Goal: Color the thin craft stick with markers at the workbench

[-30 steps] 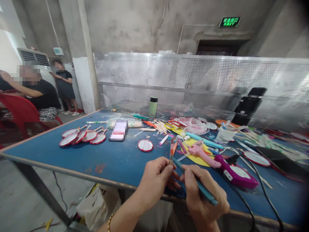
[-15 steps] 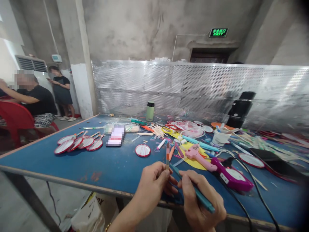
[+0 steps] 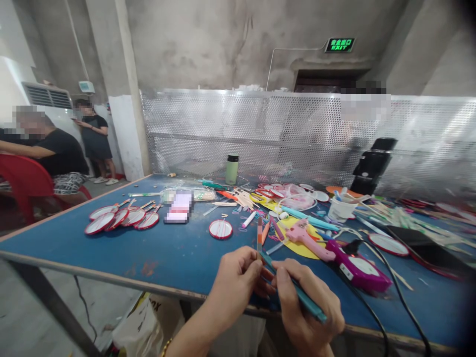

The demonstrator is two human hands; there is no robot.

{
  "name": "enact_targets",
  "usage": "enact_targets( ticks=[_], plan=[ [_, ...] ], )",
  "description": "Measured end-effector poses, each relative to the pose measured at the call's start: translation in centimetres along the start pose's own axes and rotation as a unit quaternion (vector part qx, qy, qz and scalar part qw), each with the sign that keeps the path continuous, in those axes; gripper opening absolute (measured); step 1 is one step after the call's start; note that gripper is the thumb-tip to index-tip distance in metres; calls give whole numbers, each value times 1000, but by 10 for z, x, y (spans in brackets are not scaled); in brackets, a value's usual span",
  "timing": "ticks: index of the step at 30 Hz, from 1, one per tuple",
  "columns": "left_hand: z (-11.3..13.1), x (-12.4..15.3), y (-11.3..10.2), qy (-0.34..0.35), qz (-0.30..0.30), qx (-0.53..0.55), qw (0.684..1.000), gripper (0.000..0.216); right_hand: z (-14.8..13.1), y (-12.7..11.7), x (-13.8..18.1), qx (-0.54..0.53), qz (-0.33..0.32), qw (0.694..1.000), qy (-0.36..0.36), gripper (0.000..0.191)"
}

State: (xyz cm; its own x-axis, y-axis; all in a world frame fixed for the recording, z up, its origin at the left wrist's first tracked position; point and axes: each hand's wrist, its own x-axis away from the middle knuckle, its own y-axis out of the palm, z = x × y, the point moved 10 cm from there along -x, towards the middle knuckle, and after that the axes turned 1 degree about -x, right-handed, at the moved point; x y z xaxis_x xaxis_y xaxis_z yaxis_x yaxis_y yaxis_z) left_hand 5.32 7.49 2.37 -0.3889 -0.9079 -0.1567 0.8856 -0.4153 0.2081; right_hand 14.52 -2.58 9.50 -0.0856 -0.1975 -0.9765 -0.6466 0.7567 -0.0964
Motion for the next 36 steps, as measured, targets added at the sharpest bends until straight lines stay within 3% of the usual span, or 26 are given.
enact_targets(
  ticks=[13,24,36],
  plan=[
    [0,0,1,2,-2,6,1000,12,-4,6,-6,-6,-33,999,-4,13],
    [0,1,1,-3,-7,8,1000,22,1,1,-5,8,-13,1000,27,14],
    [-1,1,1,-12,-6,8,1000,23,2,-1,-3,10,-11,1000,10,12]
  ],
)
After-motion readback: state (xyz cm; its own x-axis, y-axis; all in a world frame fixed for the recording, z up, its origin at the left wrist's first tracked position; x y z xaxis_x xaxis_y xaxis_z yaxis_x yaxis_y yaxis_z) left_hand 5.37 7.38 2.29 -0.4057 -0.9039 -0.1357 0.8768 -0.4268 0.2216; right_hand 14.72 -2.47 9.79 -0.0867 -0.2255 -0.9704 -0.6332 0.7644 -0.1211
